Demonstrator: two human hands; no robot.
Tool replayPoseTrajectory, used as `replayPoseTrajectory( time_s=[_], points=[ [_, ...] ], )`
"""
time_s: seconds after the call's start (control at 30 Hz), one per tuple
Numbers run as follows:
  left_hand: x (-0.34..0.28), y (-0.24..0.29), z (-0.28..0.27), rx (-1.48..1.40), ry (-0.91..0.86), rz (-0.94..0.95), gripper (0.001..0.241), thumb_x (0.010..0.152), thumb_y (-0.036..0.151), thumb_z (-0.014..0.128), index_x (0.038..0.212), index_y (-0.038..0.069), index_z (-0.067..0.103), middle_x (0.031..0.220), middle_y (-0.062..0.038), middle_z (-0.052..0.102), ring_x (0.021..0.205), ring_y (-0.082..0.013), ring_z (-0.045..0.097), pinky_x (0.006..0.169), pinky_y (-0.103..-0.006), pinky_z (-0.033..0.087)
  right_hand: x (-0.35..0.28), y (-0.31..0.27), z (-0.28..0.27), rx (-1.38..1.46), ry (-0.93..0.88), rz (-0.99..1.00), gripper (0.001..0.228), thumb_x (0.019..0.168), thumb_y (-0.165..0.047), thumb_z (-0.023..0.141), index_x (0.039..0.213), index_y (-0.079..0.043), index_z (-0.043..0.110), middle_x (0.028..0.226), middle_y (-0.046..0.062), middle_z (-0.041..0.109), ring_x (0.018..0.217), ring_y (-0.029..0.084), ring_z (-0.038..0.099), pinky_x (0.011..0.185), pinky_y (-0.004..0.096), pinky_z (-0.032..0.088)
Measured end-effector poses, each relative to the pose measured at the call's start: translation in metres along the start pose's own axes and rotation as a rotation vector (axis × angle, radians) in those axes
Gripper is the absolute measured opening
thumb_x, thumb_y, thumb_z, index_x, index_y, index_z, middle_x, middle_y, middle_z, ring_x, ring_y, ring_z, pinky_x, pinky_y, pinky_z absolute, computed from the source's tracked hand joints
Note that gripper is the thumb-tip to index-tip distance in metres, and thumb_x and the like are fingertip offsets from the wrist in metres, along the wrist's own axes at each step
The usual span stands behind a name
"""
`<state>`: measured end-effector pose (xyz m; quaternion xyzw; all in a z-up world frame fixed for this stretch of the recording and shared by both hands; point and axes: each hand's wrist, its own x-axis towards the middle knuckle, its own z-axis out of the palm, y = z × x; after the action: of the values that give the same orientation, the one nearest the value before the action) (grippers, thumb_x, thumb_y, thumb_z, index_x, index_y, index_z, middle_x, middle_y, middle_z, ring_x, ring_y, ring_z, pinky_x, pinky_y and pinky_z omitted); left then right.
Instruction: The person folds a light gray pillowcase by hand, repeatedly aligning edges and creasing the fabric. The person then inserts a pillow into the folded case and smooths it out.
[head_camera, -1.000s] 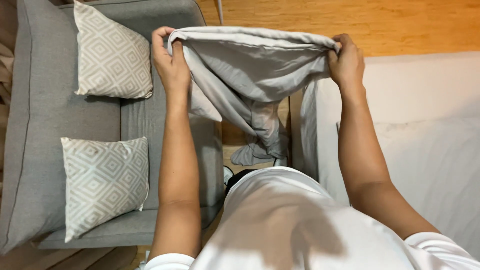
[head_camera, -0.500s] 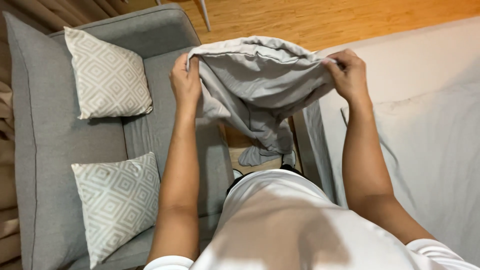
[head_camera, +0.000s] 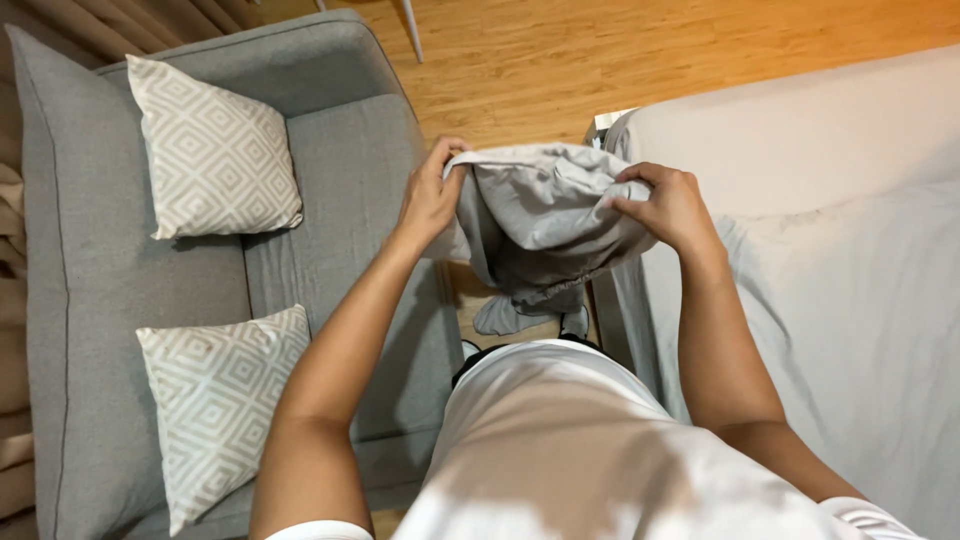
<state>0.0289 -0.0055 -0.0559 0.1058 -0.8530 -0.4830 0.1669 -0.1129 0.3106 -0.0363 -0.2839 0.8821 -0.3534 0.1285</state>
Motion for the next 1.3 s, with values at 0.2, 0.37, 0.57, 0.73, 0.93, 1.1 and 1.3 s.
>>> replayPoseTrajectory(
  time_s=[0.2, 0.37, 0.57, 0.73, 0.93, 1.1, 1.3],
  points=[
    [-0.005, -0.012, 0.029, -0.194, 0.05, -0.021, 0.033, 0.098, 0.002, 0.054, 0.122, 0.017, 0.071, 0.113, -0.014, 0.074, 0.115, -0.0278, 0.066, 0.105, -0.0453, 0.048, 0.036, 0.107, 0.02, -0.233, -0.058, 0.076, 0.025, 0.083, -0.01, 0.078, 0.108, -0.011, 0.079, 0.098, 0.018, 0.077, 0.1, 0.044, 0.073, 0.089, 0.053, 0.058],
    [-0.007, -0.033, 0.033, -0.177, 0.252, -0.036, 0.025, 0.098, 0.002, 0.059, 0.116, 0.012, 0.072, 0.107, -0.013, 0.075, 0.105, -0.026, 0.068, 0.101, -0.043, 0.05, 0.067, 0.177, 0.0, -0.278, 0.095, 0.024, 0.023, 0.088, -0.013, 0.074, 0.111, -0.011, 0.078, 0.093, 0.021, 0.075, 0.095, 0.046, 0.072, 0.083, 0.055, 0.057],
    [-0.004, -0.021, 0.04, -0.142, 0.33, 0.027, 0.023, 0.1, 0.001, 0.055, 0.116, 0.007, 0.071, 0.108, -0.018, 0.074, 0.11, -0.0342, 0.068, 0.102, -0.0478, 0.048, 0.089, 0.183, -0.041, -0.287, 0.231, -0.094, 0.023, 0.093, -0.005, 0.071, 0.115, -0.007, 0.077, 0.093, 0.023, 0.069, 0.093, 0.05, 0.069, 0.083, 0.056, 0.056],
    [-0.011, -0.042, 0.053, -0.169, 0.269, 0.05, 0.03, 0.102, 0.002, 0.048, 0.122, 0.003, 0.071, 0.115, -0.023, 0.072, 0.117, -0.0413, 0.064, 0.106, -0.0506, 0.045, 0.105, 0.171, -0.046, -0.266, 0.234, -0.168, 0.029, 0.095, -0.001, 0.066, 0.122, -0.004, 0.075, 0.096, 0.028, 0.067, 0.098, 0.054, 0.066, 0.089, 0.059, 0.053],
    [-0.026, -0.041, 0.032, -0.269, 0.064, -0.078, 0.032, 0.1, 0.009, 0.05, 0.118, 0.006, 0.076, 0.113, -0.019, 0.076, 0.113, -0.0334, 0.067, 0.105, -0.0474, 0.047, 0.115, 0.162, -0.037, -0.252, 0.276, -0.122, 0.03, 0.099, -0.004, 0.061, 0.126, -0.004, 0.073, 0.098, 0.03, 0.065, 0.1, 0.055, 0.065, 0.089, 0.061, 0.051],
    [-0.032, -0.026, -0.018, -0.109, -0.019, -0.042, 0.021, 0.087, 0.013, 0.078, 0.107, 0.01, 0.08, 0.096, -0.019, 0.076, 0.096, -0.0364, 0.072, 0.088, -0.0446, 0.053, 0.111, 0.148, -0.039, -0.233, 0.633, -0.271, 0.01, 0.094, -0.005, 0.081, 0.102, -0.003, 0.078, 0.089, 0.024, 0.069, 0.089, 0.046, 0.068, 0.081, 0.051, 0.054],
    [-0.039, -0.055, -0.062, -0.035, -0.184, -0.074, 0.012, 0.097, 0.024, 0.067, 0.104, 0.014, 0.068, 0.102, 0.004, 0.071, 0.098, -0.0092, 0.062, 0.09, -0.0242, 0.044, 0.094, 0.121, -0.035, -0.273, 0.709, -0.292, 0.011, 0.093, -0.01, 0.078, 0.091, -0.001, 0.071, 0.082, 0.014, 0.066, 0.075, 0.031, 0.061, 0.072, 0.043, 0.046]
  ],
)
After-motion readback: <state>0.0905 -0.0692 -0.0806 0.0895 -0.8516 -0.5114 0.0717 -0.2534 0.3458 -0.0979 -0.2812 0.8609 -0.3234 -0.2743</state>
